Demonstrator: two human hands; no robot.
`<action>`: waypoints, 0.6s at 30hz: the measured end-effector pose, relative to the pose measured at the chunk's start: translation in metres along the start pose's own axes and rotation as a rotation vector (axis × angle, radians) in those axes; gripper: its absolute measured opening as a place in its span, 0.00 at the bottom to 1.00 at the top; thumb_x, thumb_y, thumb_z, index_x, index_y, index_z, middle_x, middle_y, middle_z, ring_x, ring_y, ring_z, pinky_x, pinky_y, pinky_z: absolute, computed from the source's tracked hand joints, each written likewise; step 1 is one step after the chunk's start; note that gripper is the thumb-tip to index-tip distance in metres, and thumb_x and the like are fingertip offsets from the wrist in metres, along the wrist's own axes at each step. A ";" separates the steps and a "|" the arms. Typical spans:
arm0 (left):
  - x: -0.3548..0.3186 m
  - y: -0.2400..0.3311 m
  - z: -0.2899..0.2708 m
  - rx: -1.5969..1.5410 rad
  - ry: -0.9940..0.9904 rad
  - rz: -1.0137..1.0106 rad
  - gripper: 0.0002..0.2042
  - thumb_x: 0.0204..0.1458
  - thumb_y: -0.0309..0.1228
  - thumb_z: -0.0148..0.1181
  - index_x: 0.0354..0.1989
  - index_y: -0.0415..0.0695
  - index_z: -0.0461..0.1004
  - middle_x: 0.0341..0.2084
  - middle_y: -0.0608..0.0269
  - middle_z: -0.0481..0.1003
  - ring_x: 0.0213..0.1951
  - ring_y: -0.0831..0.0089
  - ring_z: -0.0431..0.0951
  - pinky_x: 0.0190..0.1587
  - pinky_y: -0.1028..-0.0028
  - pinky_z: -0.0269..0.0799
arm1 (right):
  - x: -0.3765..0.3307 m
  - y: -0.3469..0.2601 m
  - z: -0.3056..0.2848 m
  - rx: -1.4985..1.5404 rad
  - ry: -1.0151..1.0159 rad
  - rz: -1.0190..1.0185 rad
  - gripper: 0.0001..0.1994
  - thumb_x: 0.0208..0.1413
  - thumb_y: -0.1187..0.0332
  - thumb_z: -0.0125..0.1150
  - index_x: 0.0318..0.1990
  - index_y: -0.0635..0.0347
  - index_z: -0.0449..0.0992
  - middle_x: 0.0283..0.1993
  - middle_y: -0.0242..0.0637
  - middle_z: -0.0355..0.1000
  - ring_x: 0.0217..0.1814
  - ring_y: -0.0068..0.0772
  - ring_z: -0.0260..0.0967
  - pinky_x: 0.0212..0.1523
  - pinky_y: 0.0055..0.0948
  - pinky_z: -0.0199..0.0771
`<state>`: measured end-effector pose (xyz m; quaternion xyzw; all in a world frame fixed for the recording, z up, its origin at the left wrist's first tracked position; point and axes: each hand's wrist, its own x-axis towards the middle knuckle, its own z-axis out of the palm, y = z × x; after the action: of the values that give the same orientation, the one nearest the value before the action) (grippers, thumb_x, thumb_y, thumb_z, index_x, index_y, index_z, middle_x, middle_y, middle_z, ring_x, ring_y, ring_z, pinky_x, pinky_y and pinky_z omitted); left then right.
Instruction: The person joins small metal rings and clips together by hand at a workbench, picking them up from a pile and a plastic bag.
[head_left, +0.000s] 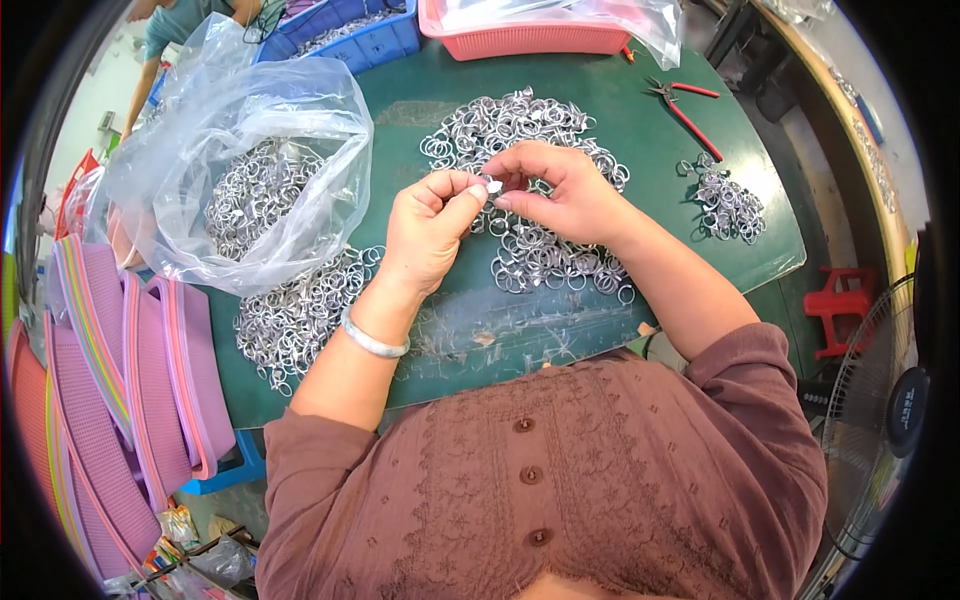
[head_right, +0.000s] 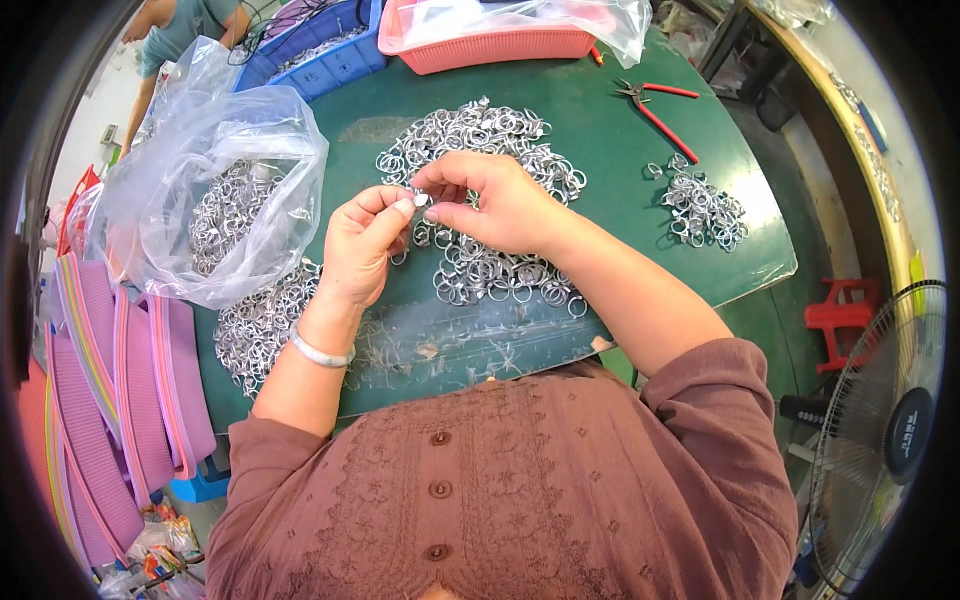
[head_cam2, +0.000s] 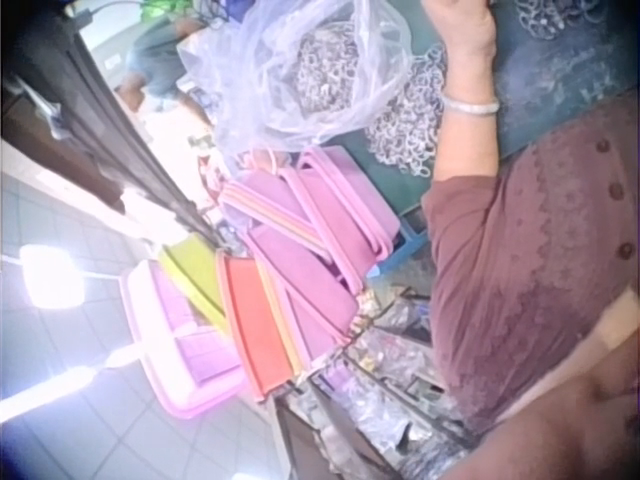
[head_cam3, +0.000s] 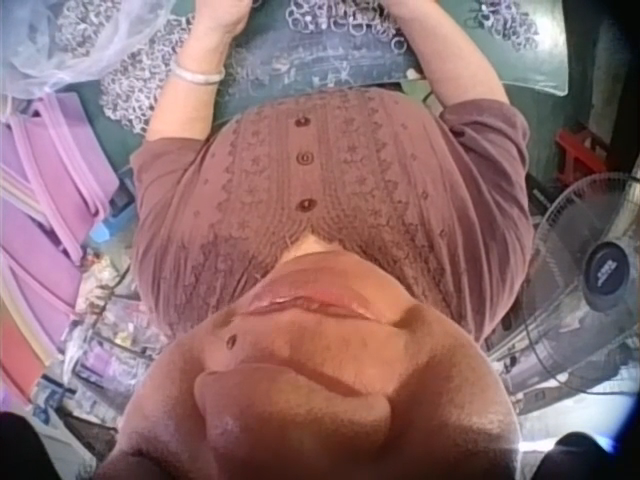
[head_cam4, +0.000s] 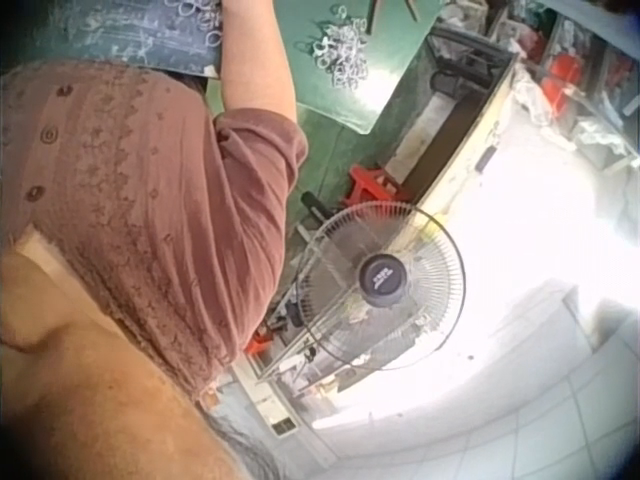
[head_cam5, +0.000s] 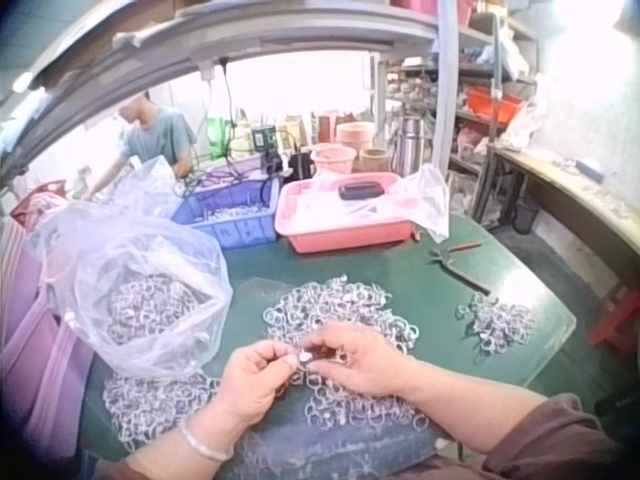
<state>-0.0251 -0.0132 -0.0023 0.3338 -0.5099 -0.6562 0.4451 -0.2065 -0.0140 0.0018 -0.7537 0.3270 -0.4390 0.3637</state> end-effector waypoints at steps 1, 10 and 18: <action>0.000 0.000 0.000 0.006 0.006 -0.008 0.04 0.50 0.26 0.54 0.31 0.40 0.73 0.20 0.77 0.67 0.20 0.91 0.59 0.22 0.88 0.52 | 0.000 0.000 0.000 0.018 -0.007 0.021 0.13 0.45 0.78 0.58 0.41 0.64 0.71 0.32 0.31 0.68 0.33 0.19 0.65 0.36 0.20 0.67; -0.003 0.005 0.004 -0.016 0.060 -0.055 0.04 0.48 0.28 0.57 0.29 0.41 0.74 0.19 0.75 0.68 0.18 0.89 0.60 0.21 0.87 0.54 | -0.001 0.000 0.000 0.181 -0.066 0.144 0.13 0.48 0.78 0.56 0.44 0.64 0.70 0.35 0.29 0.70 0.36 0.16 0.65 0.39 0.19 0.67; -0.004 0.005 0.005 -0.025 0.068 -0.042 0.03 0.48 0.26 0.55 0.29 0.41 0.74 0.16 0.74 0.68 0.17 0.88 0.61 0.19 0.88 0.54 | 0.000 0.002 0.001 0.273 -0.087 0.158 0.14 0.49 0.79 0.55 0.45 0.64 0.69 0.36 0.29 0.70 0.37 0.17 0.65 0.40 0.19 0.67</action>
<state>-0.0265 -0.0085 0.0037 0.3608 -0.4790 -0.6600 0.4526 -0.2056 -0.0144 -0.0004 -0.6876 0.3066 -0.4164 0.5098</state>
